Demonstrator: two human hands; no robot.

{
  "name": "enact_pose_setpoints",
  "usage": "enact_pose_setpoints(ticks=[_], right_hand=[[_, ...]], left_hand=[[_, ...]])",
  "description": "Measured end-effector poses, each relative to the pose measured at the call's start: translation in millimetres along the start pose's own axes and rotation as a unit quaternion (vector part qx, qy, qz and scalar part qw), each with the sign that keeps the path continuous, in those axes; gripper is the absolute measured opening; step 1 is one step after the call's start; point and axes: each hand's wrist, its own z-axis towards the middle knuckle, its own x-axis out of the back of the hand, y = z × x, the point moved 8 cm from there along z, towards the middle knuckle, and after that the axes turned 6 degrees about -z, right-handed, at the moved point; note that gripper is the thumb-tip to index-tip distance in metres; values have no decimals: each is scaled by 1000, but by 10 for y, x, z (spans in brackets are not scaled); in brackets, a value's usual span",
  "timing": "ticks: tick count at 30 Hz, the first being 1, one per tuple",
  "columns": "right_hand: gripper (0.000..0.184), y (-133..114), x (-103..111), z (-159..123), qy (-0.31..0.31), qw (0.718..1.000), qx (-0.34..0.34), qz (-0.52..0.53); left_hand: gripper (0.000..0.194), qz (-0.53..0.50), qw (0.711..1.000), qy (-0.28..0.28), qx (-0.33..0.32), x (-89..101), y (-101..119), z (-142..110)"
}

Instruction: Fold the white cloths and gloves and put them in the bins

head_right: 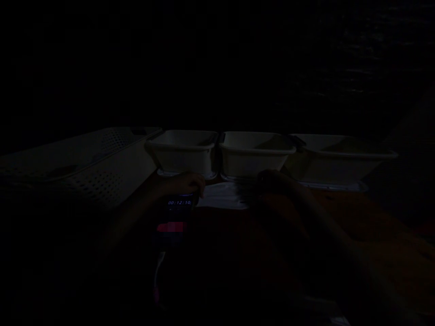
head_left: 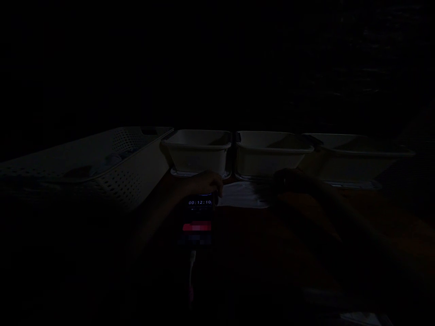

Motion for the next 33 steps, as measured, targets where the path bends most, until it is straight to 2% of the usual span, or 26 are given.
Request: enact_pose_setpoints(ticks=[4,8,10,12,16,21,28,33], right_hand=[[17,-131,16,26,17,1000,7,-2],[23,-420,-96,117,37,999,28,8],[24,-601,-245,161,3,997,63,43],[23,-699,-376,191,-29,996,66,60],[26,-609,-457,195,-64,998,-14,21],[22,-482,-364,130,-107,994,17,23],[23,-99,-327,110,-108,994,0,-31],[22,-140,-262,74,-99,993,6,-66]], left_hand=[[29,0,1000,-2,-18,1,47,-6],[28,-16,999,-12,-28,-23,73,-8],[27,-18,999,-7,-33,-23,68,-6],[27,-20,999,-7,-30,-29,53,-5],[28,-23,999,-15,-22,-35,86,-9],[30,-14,1000,-16,-10,-25,122,-13],[28,-15,1000,-9,-5,-16,105,-18],[29,-10,1000,-8,-7,-16,130,-21]])
